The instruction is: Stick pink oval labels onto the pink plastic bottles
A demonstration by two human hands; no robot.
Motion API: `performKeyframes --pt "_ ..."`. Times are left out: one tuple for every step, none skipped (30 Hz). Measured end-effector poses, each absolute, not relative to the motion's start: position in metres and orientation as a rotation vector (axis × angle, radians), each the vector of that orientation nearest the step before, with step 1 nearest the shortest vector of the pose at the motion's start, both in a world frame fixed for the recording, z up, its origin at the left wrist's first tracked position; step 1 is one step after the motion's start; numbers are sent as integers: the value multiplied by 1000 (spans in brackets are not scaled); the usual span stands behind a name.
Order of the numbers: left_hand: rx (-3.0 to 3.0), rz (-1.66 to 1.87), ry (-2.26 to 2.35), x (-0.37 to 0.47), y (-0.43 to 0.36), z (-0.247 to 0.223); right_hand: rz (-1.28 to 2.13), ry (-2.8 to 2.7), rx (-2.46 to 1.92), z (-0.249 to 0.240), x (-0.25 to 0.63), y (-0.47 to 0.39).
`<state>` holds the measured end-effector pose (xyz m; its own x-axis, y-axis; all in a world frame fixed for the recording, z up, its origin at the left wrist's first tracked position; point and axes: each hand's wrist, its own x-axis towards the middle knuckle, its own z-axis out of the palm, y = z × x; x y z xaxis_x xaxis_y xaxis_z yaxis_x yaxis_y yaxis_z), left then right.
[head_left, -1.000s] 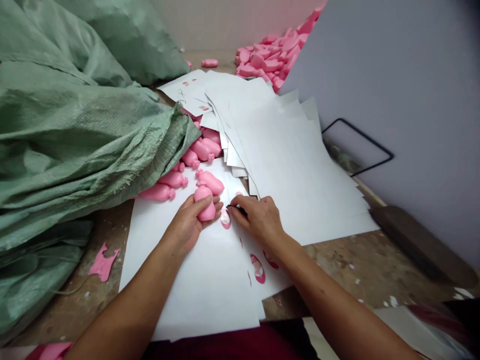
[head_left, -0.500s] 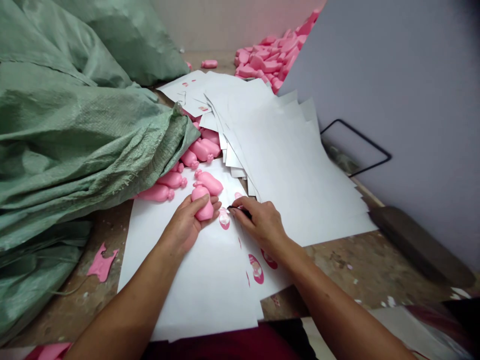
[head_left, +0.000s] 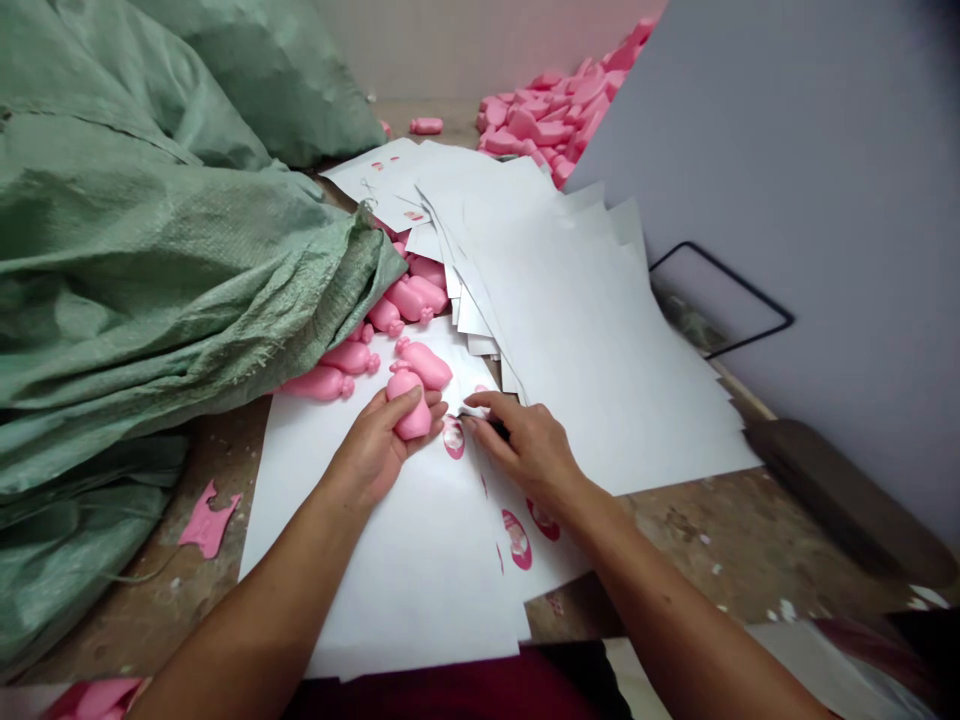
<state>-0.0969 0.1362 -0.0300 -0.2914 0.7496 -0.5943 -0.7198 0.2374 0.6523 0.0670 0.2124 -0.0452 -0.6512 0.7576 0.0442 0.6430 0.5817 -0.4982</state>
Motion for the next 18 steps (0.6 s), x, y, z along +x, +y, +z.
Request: performKeyframes --pt "26 1440 1191 -97 136 -31 662 -2575 -1165 -45 68 209" --pt "18 1444 1192 -98 137 -31 683 -2596 -1165 -44 69 206" --pt "12 1446 1193 -98 137 -31 730 -2612 -1162 -43 70 203" --pt "9 1447 1196 -98 137 -31 814 -2602 -1166 -41 72 199" --pt "9 1447 1198 -98 137 -31 938 -2561 -1174 -37 75 196" --pt "13 1446 1199 -99 136 -31 1094 -2488 -1176 -33 78 192" --pt "20 1444 1200 -99 136 -31 1265 -2383 -1168 -29 81 189" --pt "32 1442 1201 -99 135 -32 1429 -2251 -1156 -25 85 186" --pt "48 1440 1203 -99 135 -32 1563 -2107 -1145 -21 88 183" --pt "66 1437 1206 -99 134 -33 1659 -1966 -1145 -18 91 180" --pt "87 1433 1208 -99 134 -33 1713 -1835 -1161 -16 94 178" --pt "106 1430 1213 -99 134 -34 1732 -1717 -1182 -15 96 176" --pt "125 1427 1221 -99 134 -34 1730 -1620 -1199 -15 98 175" --pt "141 1425 1232 -99 135 -34 1720 -1548 -1206 -16 99 174" --pt "158 1423 1247 -98 135 -33 1703 -1498 -1203 -16 100 173" --pt "178 1419 1264 -97 135 -31 1683 -1470 -1198 -17 101 172" --pt "200 1411 1282 -96 135 -28 1658 -1458 -1194 -17 102 170" --pt "225 1399 1298 -94 134 -24 1632 -1455 -1199 -16 103 168"
